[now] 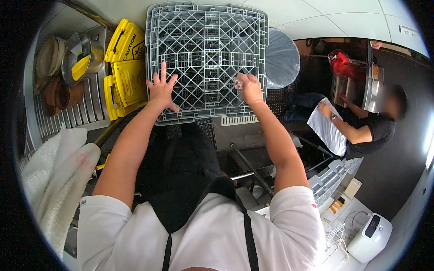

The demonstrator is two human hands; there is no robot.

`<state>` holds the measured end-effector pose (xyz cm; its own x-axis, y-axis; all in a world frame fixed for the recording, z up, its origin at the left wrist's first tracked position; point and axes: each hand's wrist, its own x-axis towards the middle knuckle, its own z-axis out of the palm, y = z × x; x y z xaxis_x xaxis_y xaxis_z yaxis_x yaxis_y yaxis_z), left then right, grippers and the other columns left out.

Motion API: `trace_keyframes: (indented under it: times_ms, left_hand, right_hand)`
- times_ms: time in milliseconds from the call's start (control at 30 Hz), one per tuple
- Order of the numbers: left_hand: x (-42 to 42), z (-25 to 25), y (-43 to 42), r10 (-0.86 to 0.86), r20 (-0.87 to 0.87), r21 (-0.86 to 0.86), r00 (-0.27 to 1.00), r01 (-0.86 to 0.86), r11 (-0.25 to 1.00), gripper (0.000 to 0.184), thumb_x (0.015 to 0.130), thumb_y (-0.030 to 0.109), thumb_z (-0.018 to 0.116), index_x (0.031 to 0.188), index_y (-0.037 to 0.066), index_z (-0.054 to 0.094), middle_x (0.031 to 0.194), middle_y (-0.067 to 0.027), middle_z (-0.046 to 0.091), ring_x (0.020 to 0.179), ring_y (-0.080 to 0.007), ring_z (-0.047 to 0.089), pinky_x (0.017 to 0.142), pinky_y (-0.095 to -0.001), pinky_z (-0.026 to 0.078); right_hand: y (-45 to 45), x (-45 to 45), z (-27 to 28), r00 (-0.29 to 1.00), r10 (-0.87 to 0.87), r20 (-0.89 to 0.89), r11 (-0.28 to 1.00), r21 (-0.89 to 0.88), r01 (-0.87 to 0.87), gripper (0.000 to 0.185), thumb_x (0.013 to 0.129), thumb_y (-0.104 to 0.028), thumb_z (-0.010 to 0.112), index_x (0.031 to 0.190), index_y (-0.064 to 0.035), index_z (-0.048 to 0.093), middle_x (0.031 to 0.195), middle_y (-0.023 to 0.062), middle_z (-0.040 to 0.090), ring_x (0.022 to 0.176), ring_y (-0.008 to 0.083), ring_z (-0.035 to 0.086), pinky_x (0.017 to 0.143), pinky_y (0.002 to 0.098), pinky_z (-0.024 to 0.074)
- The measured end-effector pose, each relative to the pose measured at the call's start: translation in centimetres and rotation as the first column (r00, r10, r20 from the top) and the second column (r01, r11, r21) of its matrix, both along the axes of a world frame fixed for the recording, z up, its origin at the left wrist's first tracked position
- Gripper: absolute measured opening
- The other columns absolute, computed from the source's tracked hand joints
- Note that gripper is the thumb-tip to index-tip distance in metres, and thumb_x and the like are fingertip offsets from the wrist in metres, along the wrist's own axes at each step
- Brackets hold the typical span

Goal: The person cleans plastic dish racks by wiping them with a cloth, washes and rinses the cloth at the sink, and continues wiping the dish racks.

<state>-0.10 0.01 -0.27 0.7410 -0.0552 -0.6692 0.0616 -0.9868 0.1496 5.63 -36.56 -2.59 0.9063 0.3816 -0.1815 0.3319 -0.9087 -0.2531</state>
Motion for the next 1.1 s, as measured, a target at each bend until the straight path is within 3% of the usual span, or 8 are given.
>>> trace_keyframes:
  times_ms: [100,367,600,767,833,933,1000,1100]
  left_hand:
    - [0.2,0.1,-0.1,0.004,-0.037,0.006,0.999,-0.004,1.000,0.135,0.043,0.047,0.102,0.157,0.034,0.032,0.169,-0.0182,-0.022,0.153,-0.0460,0.016,0.115,-0.0682,0.029]
    - [0.3,0.0,-0.5,-0.011,-0.071,0.055,0.997,0.015,0.998,0.138,0.043,0.054,0.101,0.159,0.038,0.028,0.169,-0.0165,-0.025,0.154,-0.0442,0.013,0.115,-0.0679,0.028]
    - [0.2,0.0,-0.3,-0.003,-0.076,0.069,0.997,0.008,0.998,0.138,0.043,0.054,0.101,0.159,0.039,0.027,0.169,-0.0157,-0.025,0.154,-0.0443,0.012,0.115,-0.0674,0.028]
    - [0.0,-0.5,-0.6,0.008,-0.036,0.053,0.999,-0.006,0.999,0.137,0.043,0.051,0.102,0.157,0.039,0.029,0.169,-0.0144,-0.023,0.154,-0.0440,0.015,0.113,-0.0688,0.031]
    - [-2.0,-2.8,0.8,0.051,0.204,-0.123,0.978,-0.026,0.992,0.124,0.039,0.045,0.103,0.149,0.032,0.046,0.172,-0.0166,-0.001,0.150,-0.0420,0.027,0.110,-0.0682,0.035]
    - [0.1,2.3,-1.6,0.003,0.051,0.021,0.999,-0.004,1.000,0.129,0.048,0.046,0.102,0.156,0.029,0.034,0.172,-0.0169,-0.006,0.153,-0.0413,0.023,0.112,-0.0618,0.038]
    - [0.4,2.0,-2.5,0.005,-0.026,0.132,1.000,-0.001,0.991,0.136,0.048,0.042,0.103,0.159,0.028,0.026,0.171,-0.0153,-0.016,0.153,-0.0423,0.022,0.113,-0.0638,0.037]
    - [-0.5,-1.5,-2.1,0.013,0.029,0.130,0.999,-0.017,0.991,0.137,0.047,0.039,0.104,0.159,0.029,0.025,0.170,-0.0153,-0.022,0.153,-0.0432,0.020,0.115,-0.0662,0.032]
  right_hand:
    - [0.7,-1.7,0.9,1.000,-0.003,0.010,0.980,-0.197,0.005,0.052,0.085,-0.009,0.069,0.136,-0.0159,0.060,0.110,0.0172,0.065,0.107,0.0362,0.062,0.093,0.0450,0.0506]
    - [-0.9,0.4,-0.3,0.924,0.318,0.212,0.943,-0.171,-0.286,0.020,0.091,-0.012,0.060,0.111,-0.0109,0.061,0.100,0.0111,0.059,0.098,0.0307,0.059,0.089,0.0425,0.0495]
    - [2.6,0.4,-2.2,0.936,-0.331,-0.120,0.937,-0.158,0.311,0.015,0.089,-0.017,0.066,0.102,-0.0127,0.070,0.090,0.0204,0.071,0.089,0.0399,0.070,0.082,0.0494,0.0563]
    - [1.9,1.1,0.6,0.999,0.033,-0.018,0.986,-0.163,-0.035,0.019,0.093,-0.019,0.064,0.109,-0.0113,0.072,0.093,0.0194,0.072,0.090,0.0367,0.070,0.083,0.0471,0.0569]
    - [2.2,-0.9,1.1,0.998,0.033,0.061,0.952,-0.305,-0.012,0.023,0.095,-0.019,0.063,0.113,-0.0099,0.072,0.099,0.0154,0.072,0.100,0.0303,0.068,0.090,0.0458,0.0539]
    - [5.2,-0.4,1.7,0.809,-0.509,-0.294,0.861,-0.168,0.481,0.028,0.091,-0.026,0.068,0.113,-0.0094,0.073,0.108,0.0154,0.073,0.100,0.0313,0.071,0.089,0.0459,0.0579]
    - [4.0,0.8,-0.2,0.827,-0.469,-0.309,0.882,-0.125,0.454,0.019,0.097,-0.028,0.062,0.098,-0.0141,0.075,0.099,0.0139,0.072,0.095,0.0314,0.070,0.084,0.0457,0.0553]
    - [1.9,0.2,-0.4,0.993,0.002,0.121,0.978,-0.209,0.024,0.016,0.091,-0.031,0.069,0.096,-0.0178,0.075,0.098,0.0073,0.067,0.104,0.0289,0.064,0.091,0.0414,0.0479]
